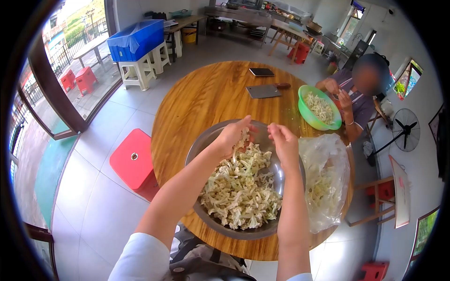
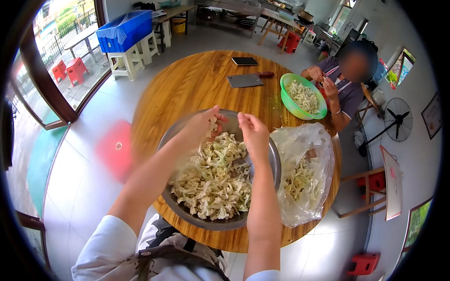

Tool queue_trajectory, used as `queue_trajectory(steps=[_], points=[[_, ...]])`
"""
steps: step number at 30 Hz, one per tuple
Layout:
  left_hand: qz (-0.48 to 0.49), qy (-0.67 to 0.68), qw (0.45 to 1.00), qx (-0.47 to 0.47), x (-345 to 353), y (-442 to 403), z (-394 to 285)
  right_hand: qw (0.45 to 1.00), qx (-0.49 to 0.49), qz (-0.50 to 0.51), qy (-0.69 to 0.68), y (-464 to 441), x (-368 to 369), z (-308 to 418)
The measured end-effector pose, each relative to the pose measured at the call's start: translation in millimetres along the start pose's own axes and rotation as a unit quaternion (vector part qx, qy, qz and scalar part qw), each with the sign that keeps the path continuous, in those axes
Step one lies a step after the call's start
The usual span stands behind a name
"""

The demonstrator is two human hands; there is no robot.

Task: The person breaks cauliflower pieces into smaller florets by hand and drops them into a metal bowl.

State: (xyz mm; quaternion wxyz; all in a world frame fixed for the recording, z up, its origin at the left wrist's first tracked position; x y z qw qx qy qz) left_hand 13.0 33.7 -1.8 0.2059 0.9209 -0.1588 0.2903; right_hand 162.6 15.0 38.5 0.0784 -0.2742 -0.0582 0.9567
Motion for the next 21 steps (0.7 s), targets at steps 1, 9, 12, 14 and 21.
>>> queue_trajectory(steps=[1, 9, 12, 14, 21], points=[[0.026, 0.04, 0.999, -0.007, 2, 1, -1, 0.999, -0.006, 0.031, -0.032, 2, 4, 4], [0.008, 0.007, 1.0, -0.013, 7, 8, -1, 0.986, -0.096, 0.138, 0.021, 11, 30, 26], [-0.015, -0.009, 1.0, -0.019, 16, 21, -5, 0.986, -0.105, 0.121, -0.038, 10, 30, 31], [-0.007, 0.0, 1.0, -0.006, 17, 24, -4, 0.984, -0.08, 0.139, -0.077, 9, 32, 28], [0.034, 0.087, 0.996, -0.004, 11, 18, -5, 0.971, 0.036, 0.075, -0.222, -1, 24, 5]])
Point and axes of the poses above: each hand's wrist, its own y-axis away from the middle knuckle, its own x-axis out of the palm, z = x × y, the point moved 6 cm from there along -y, towards the middle knuckle, and after that the axes turned 12 degrees about y, right-handed, at the moved point
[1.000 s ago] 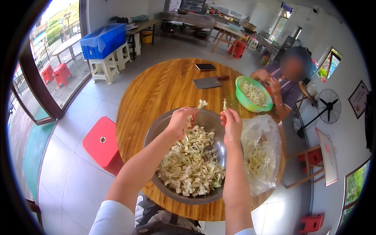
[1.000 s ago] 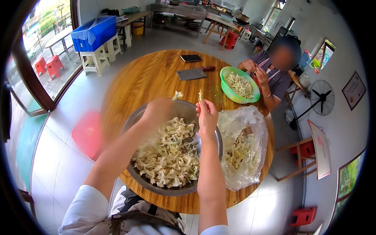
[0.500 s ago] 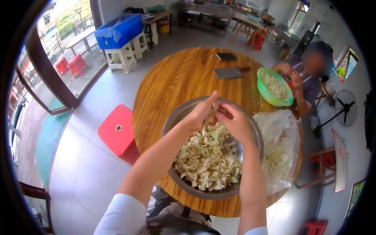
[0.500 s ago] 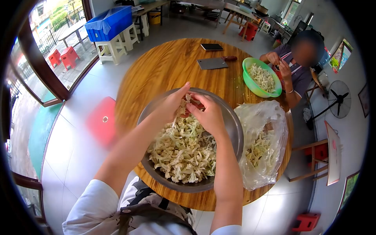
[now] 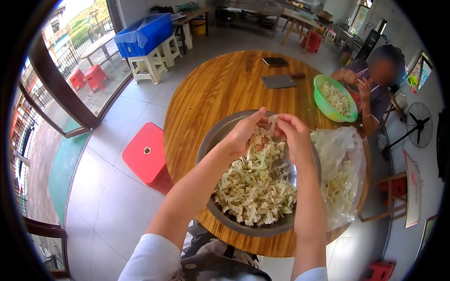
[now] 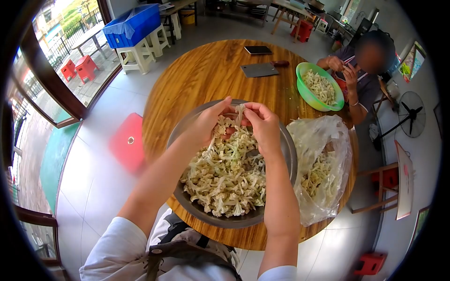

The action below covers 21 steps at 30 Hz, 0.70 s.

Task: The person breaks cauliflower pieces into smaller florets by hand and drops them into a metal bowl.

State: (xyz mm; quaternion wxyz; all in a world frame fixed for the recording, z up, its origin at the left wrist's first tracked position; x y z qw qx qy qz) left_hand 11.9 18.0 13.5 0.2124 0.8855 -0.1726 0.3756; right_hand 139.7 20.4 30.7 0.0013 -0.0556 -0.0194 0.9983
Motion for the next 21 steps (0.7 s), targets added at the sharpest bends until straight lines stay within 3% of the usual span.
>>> queue_trajectory(steps=[5, 7, 11, 16, 21], points=[[-0.064, 0.046, 0.997, 0.017, -16, -11, 3, 0.997, -0.005, -0.056, -0.053, -5, -12, -3], [-0.095, 0.139, 0.985, 0.024, -25, -14, 2, 0.996, -0.006, -0.061, -0.072, -6, -13, -3], [-0.104, 0.264, 0.959, -0.012, -40, -24, 4, 0.996, -0.03, -0.025, 0.078, 1, -7, 5], [-0.132, 0.275, 0.952, 0.004, -37, -20, 3, 0.957, -0.151, 0.018, 0.248, 11, 7, 21], [-0.127, 0.278, 0.951, 0.04, -49, -28, 5, 0.953, -0.17, 0.14, 0.208, 26, 28, 35]])
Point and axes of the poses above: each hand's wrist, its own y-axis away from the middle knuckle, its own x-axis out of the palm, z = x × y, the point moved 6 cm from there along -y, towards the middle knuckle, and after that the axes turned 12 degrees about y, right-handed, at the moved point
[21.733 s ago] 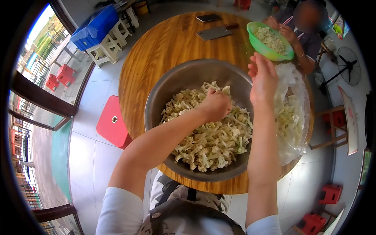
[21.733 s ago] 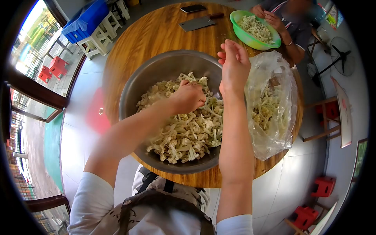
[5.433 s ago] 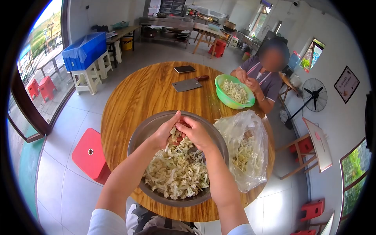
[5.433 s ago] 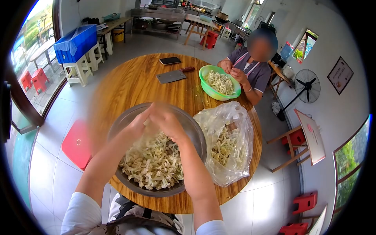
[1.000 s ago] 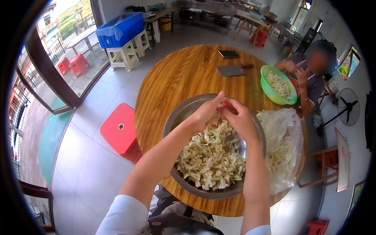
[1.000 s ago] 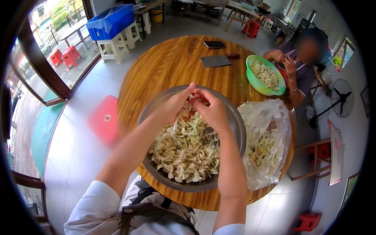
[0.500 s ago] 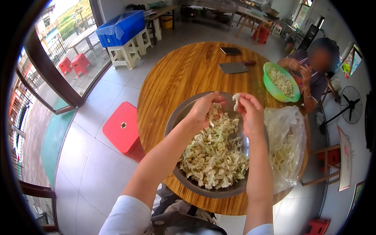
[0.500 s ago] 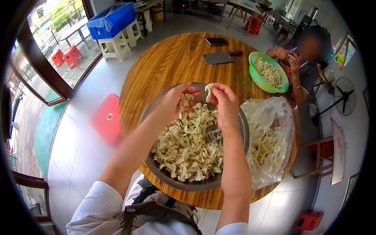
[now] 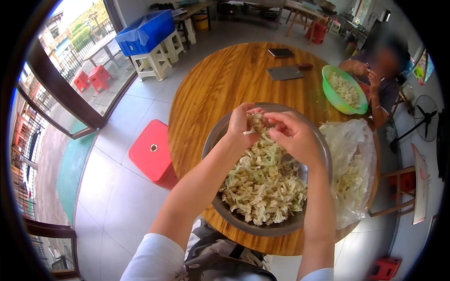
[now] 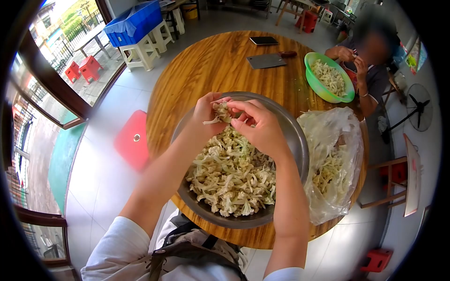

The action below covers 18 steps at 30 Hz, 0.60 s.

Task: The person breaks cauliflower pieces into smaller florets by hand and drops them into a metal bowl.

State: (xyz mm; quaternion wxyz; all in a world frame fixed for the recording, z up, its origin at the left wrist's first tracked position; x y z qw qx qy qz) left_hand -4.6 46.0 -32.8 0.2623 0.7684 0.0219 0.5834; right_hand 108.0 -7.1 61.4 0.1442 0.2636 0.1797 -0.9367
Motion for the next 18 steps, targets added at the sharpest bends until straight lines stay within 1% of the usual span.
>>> queue_trajectory(steps=[2, 5, 8, 11, 14, 17, 18], points=[[0.024, 0.035, 0.999, -0.006, -1, -4, 1, 0.999, -0.019, 0.039, 0.007, 1, 10, -1], [-0.005, -0.002, 1.0, -0.021, 1, 3, 3, 0.998, -0.037, 0.04, 0.03, 1, 18, 1], [-0.015, -0.068, 0.997, -0.029, 6, 13, 6, 0.996, -0.048, 0.055, 0.041, 1, 25, -4], [-0.013, -0.101, 0.994, -0.048, 15, 25, 12, 0.997, -0.034, 0.038, 0.05, 1, 21, 1], [0.0, -0.121, 0.989, -0.088, 16, 25, 19, 0.997, -0.048, 0.032, 0.061, 1, 19, 3], [0.014, -0.141, 0.985, -0.096, 15, 20, 22, 0.995, -0.016, 0.031, 0.091, 2, 20, 0], [0.048, -0.125, 0.985, -0.107, 16, 18, 25, 0.997, -0.022, 0.012, 0.071, 2, 20, 0]])
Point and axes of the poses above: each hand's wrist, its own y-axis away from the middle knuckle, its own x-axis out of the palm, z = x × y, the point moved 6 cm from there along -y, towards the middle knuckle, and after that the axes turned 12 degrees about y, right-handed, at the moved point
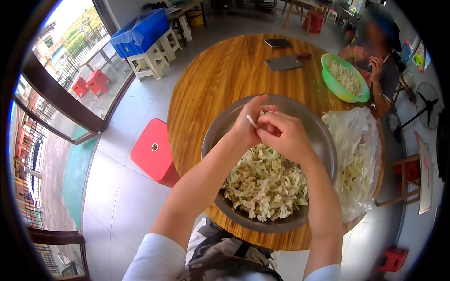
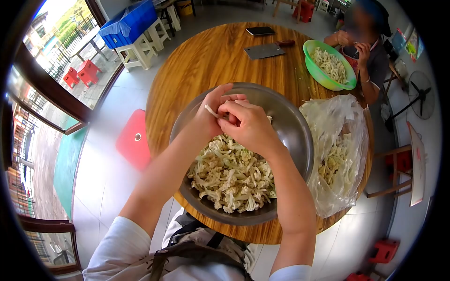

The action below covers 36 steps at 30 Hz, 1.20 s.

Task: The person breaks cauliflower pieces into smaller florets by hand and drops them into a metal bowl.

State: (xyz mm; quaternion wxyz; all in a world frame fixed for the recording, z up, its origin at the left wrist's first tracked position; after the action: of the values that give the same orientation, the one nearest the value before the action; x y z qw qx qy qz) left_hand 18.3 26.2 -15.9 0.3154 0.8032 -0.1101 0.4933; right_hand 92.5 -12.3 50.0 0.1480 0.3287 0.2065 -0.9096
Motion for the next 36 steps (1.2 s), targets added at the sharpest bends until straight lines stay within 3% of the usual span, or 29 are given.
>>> queue_trajectory(steps=[2, 6, 9, 13, 15, 18, 21, 24, 27, 30, 36], points=[[0.071, 0.022, 0.997, -0.012, 0, -5, 4, 0.998, -0.008, -0.042, -0.04, -1, -2, -1], [0.058, -0.009, 0.998, 0.028, 4, 2, 2, 0.942, 0.112, -0.078, -0.308, -3, -10, -21], [0.012, 0.053, 0.997, 0.046, -6, -6, 0, 0.931, 0.137, -0.15, -0.304, -4, -21, -36], [-0.012, 0.198, 0.971, 0.132, -11, -5, -16, 0.964, 0.16, -0.143, -0.157, -2, -28, -45], [-0.011, 0.182, 0.969, 0.165, -12, -3, -23, 0.979, 0.158, -0.126, -0.01, 0, -30, -37], [0.012, 0.152, 0.974, 0.169, -9, -1, -27, 0.981, 0.165, -0.083, 0.053, 0, -26, -22], [0.027, 0.133, 0.98, 0.145, -2, 5, -22, 0.994, 0.024, -0.093, 0.044, -3, -19, -5], [0.022, 0.134, 0.983, 0.123, 3, 10, -19, 0.995, -0.015, -0.075, 0.06, -3, -8, -5], [0.061, 0.137, 0.982, 0.119, 1, 3, -20, 0.992, -0.014, -0.113, 0.052, -3, -10, -16], [0.084, 0.125, 0.982, 0.113, 2, -1, -18, 0.986, 0.079, -0.119, -0.09, -4, -16, -22], [0.085, 0.067, 0.992, 0.069, 12, 7, -10, 0.952, 0.159, -0.169, -0.202, -3, -22, -35]])
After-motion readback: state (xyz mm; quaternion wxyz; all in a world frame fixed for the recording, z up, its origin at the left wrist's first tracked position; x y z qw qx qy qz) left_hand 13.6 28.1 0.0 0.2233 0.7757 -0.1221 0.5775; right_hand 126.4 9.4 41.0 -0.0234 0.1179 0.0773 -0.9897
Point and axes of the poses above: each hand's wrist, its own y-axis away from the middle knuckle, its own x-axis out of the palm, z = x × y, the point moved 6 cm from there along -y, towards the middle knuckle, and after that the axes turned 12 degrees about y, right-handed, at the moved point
